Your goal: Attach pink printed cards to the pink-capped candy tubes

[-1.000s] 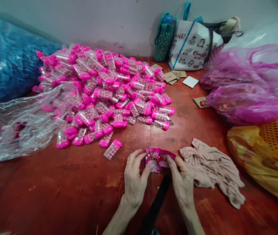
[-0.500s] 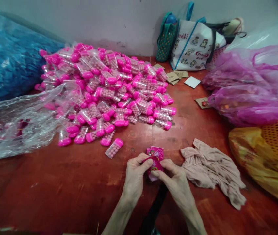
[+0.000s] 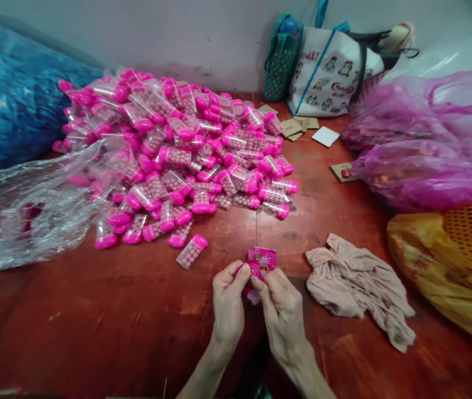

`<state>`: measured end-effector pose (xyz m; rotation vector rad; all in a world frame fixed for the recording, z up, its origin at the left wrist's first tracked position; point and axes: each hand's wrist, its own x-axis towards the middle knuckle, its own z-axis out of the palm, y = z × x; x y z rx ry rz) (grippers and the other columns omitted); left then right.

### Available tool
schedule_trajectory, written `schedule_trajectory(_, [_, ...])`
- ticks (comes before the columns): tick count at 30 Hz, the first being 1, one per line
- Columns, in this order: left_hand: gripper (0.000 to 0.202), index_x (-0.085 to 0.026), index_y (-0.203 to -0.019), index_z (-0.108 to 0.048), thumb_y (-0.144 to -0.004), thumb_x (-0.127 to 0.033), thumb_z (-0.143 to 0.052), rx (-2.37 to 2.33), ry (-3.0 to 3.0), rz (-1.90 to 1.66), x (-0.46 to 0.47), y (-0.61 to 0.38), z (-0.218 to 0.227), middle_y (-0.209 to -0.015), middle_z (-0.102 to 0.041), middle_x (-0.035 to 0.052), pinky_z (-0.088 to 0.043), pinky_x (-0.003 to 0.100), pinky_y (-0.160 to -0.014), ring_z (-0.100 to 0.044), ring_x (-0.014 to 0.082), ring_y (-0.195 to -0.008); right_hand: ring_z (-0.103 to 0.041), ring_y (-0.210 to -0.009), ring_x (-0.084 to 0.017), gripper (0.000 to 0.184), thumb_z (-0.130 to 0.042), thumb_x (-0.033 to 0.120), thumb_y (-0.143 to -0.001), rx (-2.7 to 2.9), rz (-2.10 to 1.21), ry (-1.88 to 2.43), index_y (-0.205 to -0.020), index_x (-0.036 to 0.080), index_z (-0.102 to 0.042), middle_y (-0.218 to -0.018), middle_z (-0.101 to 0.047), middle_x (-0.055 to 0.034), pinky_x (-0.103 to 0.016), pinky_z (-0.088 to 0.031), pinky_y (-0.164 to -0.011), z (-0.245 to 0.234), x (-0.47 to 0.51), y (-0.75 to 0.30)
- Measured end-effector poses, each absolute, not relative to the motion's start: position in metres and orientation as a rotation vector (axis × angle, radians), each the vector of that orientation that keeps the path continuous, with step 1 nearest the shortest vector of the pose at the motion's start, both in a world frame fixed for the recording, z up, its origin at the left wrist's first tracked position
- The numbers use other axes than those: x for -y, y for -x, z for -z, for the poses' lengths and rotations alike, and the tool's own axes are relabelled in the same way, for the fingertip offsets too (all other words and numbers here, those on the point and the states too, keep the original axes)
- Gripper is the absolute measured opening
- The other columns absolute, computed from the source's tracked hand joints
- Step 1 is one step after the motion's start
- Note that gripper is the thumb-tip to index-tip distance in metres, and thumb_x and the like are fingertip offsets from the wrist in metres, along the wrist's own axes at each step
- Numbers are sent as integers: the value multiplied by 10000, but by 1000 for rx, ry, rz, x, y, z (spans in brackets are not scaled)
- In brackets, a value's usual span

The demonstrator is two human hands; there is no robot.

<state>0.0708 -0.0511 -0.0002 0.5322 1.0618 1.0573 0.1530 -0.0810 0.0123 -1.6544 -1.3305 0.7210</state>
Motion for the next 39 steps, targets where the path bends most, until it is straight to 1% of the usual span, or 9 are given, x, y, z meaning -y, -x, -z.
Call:
schedule_trajectory(3, [214,-144,-591,-532,-759,-252,-609,-1102,-588,-1077,49,-68,0,-524,-445,-62,-304,179,-452,-372,52,-462,-484,-620,-148,221,-451,209,-867,1272,-803,1630,-667,188,-543,-646,-521,-7,-248,-399,-576,-11,82,-151])
schedule_trajectory(8, [151,-132,-588,-571,-693,-181,-668,-1099,-533,-1117,40,-61,-5,-544,-491,-56,-337,169,-498,-407,52,-503,-533,-643,-144,67,-648,236,-731,1125,-991,1655,-732,178,-614,-689,-586,8,-237,-426,-597,-7,82,-150])
schedule_trajectory(12, [133,-125,-581,-583,-648,-155,-693,-1032,-430,-1091,38,-58,-9,-553,-540,-37,-384,178,-528,-451,62,-518,-511,-595,-133,192,-555,236,-814,1122,-949,1643,-636,175,-593,-625,-545,9,-236,-411,-565,-6,81,-149])
schedule_trajectory(19, [167,-127,-603,-548,-627,-163,-708,-1090,-470,-1083,37,-56,-5,-573,-533,-44,-394,174,-528,-462,58,-521,-528,-663,-154,215,-464,227,-880,1347,-833,1607,-745,190,-627,-708,-603,-24,-257,-430,-606,-6,78,-150])
schedule_trajectory(21, [158,-138,-709,-571,-627,-153,-705,-1132,-569,-1088,37,-55,-4,-617,-556,-42,-411,183,-544,-495,71,-549,-528,-683,-163,237,-434,238,-896,1394,-778,1628,-762,195,-625,-726,-608,-32,-267,-427,-620,-4,77,-153])
schedule_trajectory(25, [408,-191,-956,-542,-600,-135,-733,-1260,-815,-1153,40,-51,-1,-774,-600,-25,-450,205,-630,-559,102,-678,-498,-648,-160,302,-390,265,-916,1497,-715,1657,-706,195,-596,-668,-571,-25,-272,-408,-600,0,77,-159])
schedule_trajectory(30, [182,-169,-669,-574,-599,-134,-738,-1244,-1127,-1217,38,-40,2,-815,-583,12,-450,248,-714,-563,146,-783,-476,-633,-152,315,-362,254,-927,1578,-731,1659,-678,189,-544,-648,-531,-14,-264,-379,-580,-3,78,-160])
schedule_trajectory(35, [57,-156,-620,-669,-647,-114,-699,-996,-1162,-1057,32,-30,-4,-969,-645,94,-443,354,-823,-587,232,-904,-472,-636,-149,356,-359,292,-928,1638,-833,1634,-633,187,-529,-633,-525,-11,-263,-371,-586,-10,78,-163])
schedule_trajectory(39, [69,-167,-638,-699,-674,-119,-666,-976,-897,-1110,31,-30,-2,-730,-672,50,-462,328,-747,-608,200,-761,-521,-627,-144,296,-453,329,-882,1497,-971,1533,-661,186,-589,-629,-577,-6,-250,-396,-584,-14,77,-164])
